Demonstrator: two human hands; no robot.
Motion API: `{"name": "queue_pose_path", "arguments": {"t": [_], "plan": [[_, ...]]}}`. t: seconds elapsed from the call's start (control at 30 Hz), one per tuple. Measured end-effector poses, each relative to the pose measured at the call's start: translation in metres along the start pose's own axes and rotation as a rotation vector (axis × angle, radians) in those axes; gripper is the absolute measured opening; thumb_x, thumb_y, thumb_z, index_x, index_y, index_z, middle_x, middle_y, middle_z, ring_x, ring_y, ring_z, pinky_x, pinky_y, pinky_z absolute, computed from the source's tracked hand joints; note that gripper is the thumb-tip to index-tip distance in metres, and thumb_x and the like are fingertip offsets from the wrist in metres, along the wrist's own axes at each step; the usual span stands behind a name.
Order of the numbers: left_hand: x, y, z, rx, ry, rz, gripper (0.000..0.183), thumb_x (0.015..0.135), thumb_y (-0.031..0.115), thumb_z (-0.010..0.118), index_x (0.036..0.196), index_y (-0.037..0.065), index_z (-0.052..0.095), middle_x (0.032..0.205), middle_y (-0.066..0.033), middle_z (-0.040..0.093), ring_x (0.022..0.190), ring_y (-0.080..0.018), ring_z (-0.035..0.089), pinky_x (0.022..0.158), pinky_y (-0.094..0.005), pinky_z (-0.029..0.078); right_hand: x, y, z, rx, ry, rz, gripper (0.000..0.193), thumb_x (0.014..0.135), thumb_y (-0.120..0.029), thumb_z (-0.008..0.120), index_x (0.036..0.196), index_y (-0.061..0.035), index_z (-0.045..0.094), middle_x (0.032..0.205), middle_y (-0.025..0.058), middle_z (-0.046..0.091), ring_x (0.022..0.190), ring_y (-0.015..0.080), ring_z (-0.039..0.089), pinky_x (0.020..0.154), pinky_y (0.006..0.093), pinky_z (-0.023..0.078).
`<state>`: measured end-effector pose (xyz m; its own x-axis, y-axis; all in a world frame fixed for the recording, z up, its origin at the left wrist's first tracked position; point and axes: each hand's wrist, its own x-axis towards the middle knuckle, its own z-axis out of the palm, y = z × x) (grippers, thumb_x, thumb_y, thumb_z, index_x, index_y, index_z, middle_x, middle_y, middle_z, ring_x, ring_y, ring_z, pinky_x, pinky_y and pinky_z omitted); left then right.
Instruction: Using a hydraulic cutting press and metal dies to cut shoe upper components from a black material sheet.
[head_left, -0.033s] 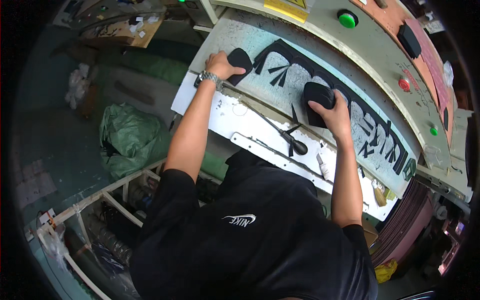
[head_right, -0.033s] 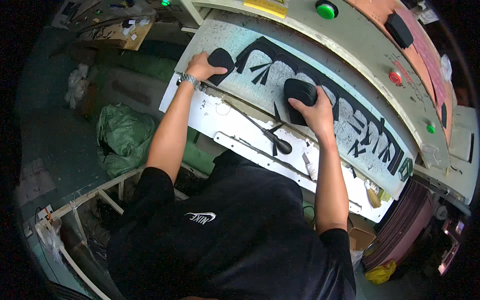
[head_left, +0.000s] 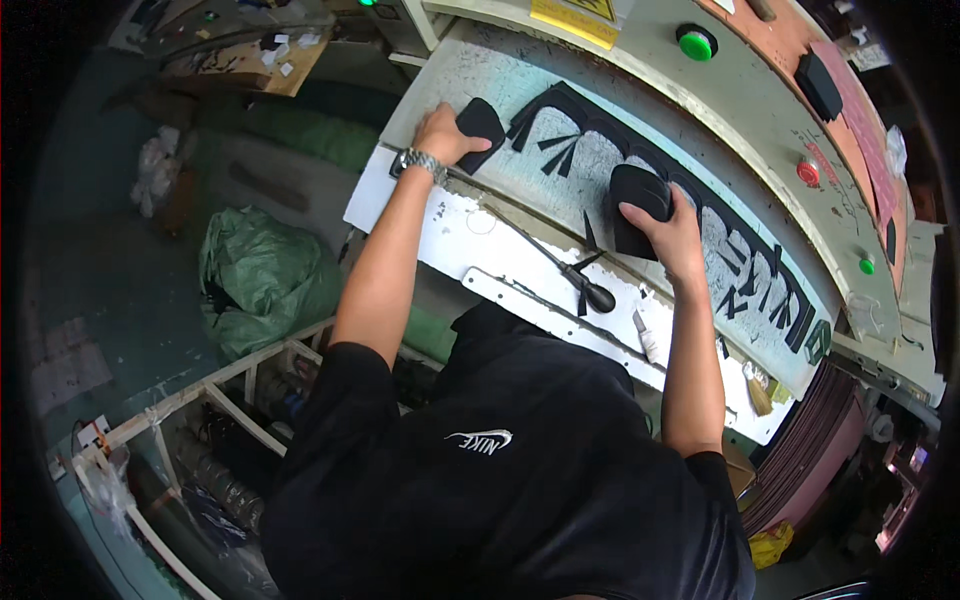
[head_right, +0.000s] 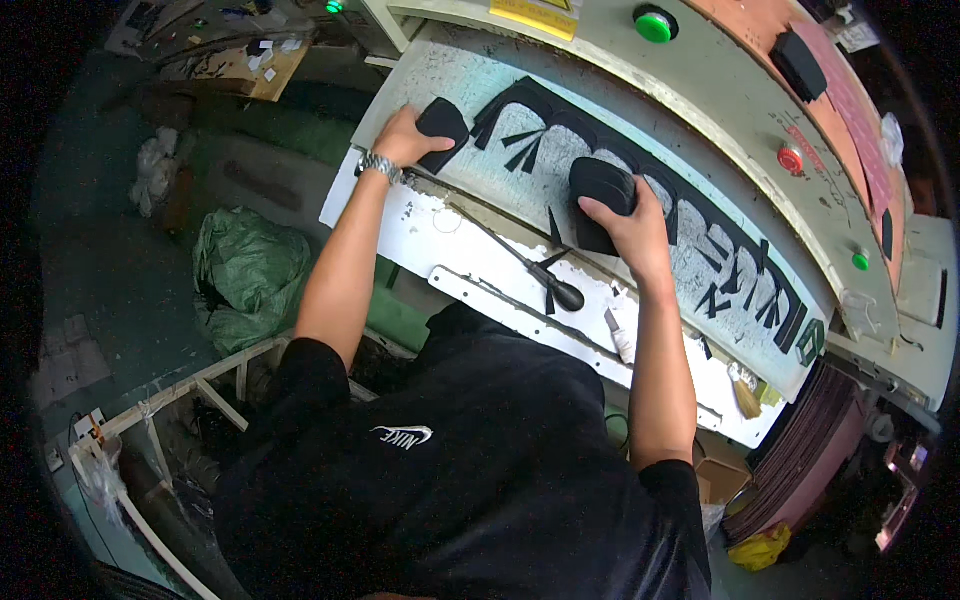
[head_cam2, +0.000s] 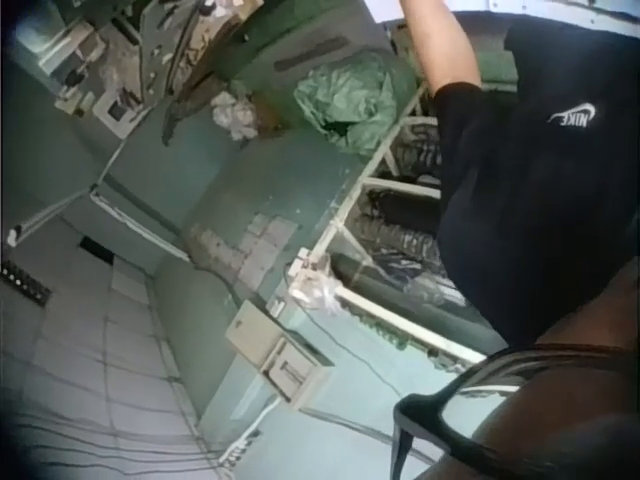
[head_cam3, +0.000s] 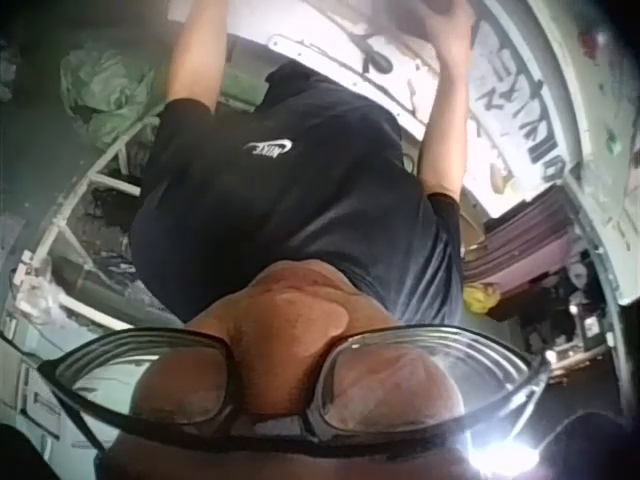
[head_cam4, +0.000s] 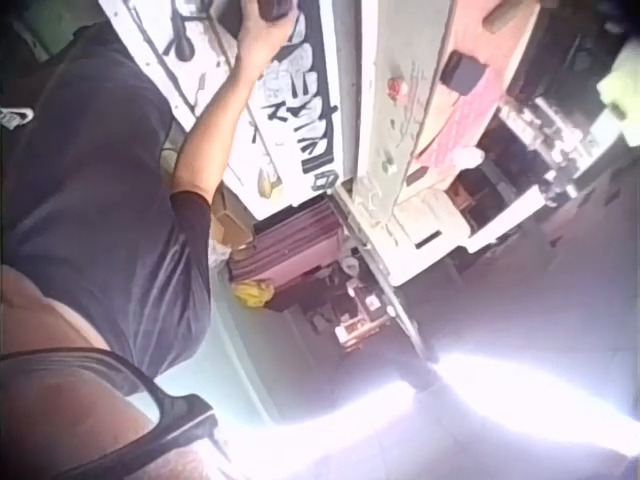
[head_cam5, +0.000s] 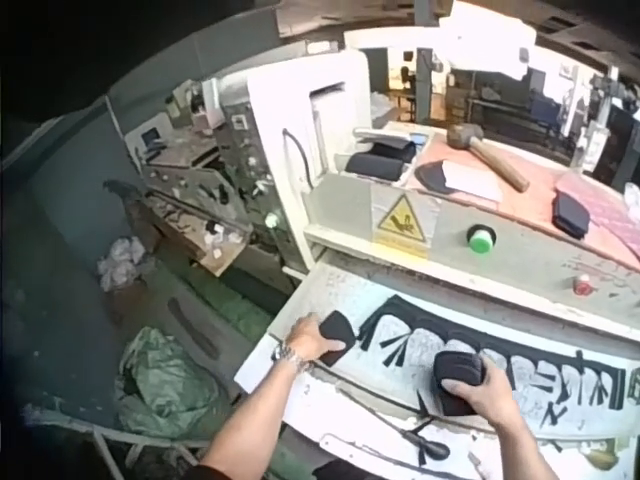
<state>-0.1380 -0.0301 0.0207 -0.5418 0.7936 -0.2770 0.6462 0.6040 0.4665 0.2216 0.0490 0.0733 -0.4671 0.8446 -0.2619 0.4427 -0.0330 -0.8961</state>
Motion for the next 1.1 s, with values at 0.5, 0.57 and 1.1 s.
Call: {"name": "queue_pose_path", "arguments": {"t": [0.5,0.57,1.1], "plan": [[-0.131,0.047,0.059,-1.194,-0.030,0.332,0.069,0.108,0.059,0.024,0.154,0.008,0.035,0.146,-0.0127,0.047,0.137,-0.0225,0.044,0.111,-0.0398,0.038,-0.022,-0.093,0.047,-0.269,-0.159,-0.346,0.080,0.075,-0.014,0.088,0.139,-0.0026,0.039,0.111,0.0231,0.068,0.103,0.0327,0.069,0.091,0.0390,0.054],[-0.126,0.041,0.064,-1.026,0.166,0.477,0.072,0.106,0.059,0.034,0.153,0.005,0.035,0.148,-0.0146,0.046,0.139,-0.0276,0.043,0.112,-0.0420,0.037,-0.017,-0.097,0.043,-0.630,-0.212,-0.511,0.087,0.070,-0.011,0.088,0.141,-0.0050,0.038,0.101,0.0242,0.069,0.097,0.0447,0.067,0.084,0.0466,0.054],[-0.113,0.110,0.125,-0.701,0.373,0.670,0.050,0.097,0.031,0.063,0.134,-0.002,0.054,0.132,-0.0250,0.055,0.126,-0.0423,0.050,0.110,-0.0479,0.038,-0.008,0.055,0.032,-0.808,0.029,-0.442,0.109,0.075,-0.062,0.077,0.150,0.0057,0.036,0.164,0.0245,0.021,0.153,0.0494,0.005,0.121,0.0649,0.011]]}}
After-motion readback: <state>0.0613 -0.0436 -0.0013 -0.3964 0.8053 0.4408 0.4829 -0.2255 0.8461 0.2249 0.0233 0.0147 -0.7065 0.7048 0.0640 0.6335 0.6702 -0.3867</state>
